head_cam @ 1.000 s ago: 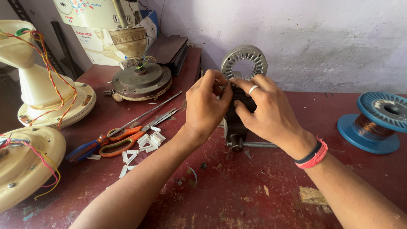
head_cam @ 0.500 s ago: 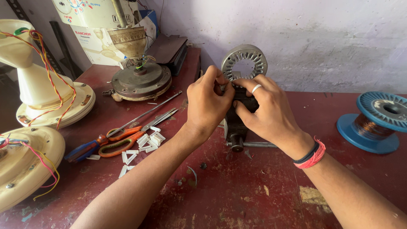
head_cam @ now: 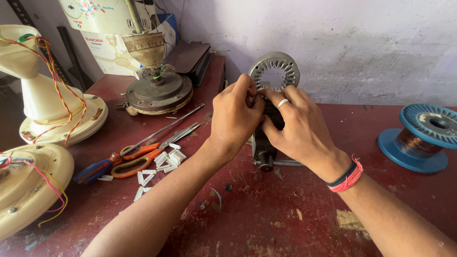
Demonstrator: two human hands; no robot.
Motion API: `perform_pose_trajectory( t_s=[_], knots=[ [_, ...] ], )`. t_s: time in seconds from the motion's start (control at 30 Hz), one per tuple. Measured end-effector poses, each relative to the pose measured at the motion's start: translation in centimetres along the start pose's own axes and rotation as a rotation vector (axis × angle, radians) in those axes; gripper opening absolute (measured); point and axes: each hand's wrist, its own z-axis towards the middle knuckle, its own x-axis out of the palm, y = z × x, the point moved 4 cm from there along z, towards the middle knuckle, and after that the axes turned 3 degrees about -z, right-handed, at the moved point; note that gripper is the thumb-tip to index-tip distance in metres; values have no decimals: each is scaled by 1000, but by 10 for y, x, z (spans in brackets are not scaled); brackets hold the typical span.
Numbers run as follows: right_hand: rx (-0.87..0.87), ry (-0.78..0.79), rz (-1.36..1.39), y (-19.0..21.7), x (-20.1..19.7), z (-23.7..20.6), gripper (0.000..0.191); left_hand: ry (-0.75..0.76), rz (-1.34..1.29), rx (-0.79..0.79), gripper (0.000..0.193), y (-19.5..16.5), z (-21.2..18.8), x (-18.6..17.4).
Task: The person uses a yellow-handled screwdriver to press small white plastic pieces into slots on a metal motor rotor held in a bench vise. They repeatedly pick up pieces from the table and insert them into the rotor, adjusting placement with the screwdriver.
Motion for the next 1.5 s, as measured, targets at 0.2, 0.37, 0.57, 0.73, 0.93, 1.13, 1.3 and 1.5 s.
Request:
perform_pose_trajectory(
  t_s=[0.2,0.37,0.57,0.73,0.93,1.13,1.3,1.5],
  knots=[
    [20,22,16,2,-3,1,47,42,-4,19,19,-2,8,-5],
    [46,45,0,3,-3,2,45,326,-89,73,18,3,30,-17],
    [72,69,13,1,-3,4,47,397,-189,-2,18,10,35,-25],
    [55,83,17,0,-2,2,52,385,-204,-44,21,11,33,-21],
    [61,79,141,-6,-2,5,57,366,-178,-83,22,10,32,-20],
    [165,64,221,-12,-1,3,65,380,-176,-93,26,10,34,-20],
    [143,42,211,-13,1,3,64,287,-61,-113,39,16,35,-24],
    [132,28,202,-13,2,1,63,208,-119,-174,71,39,30,-15]
  ],
)
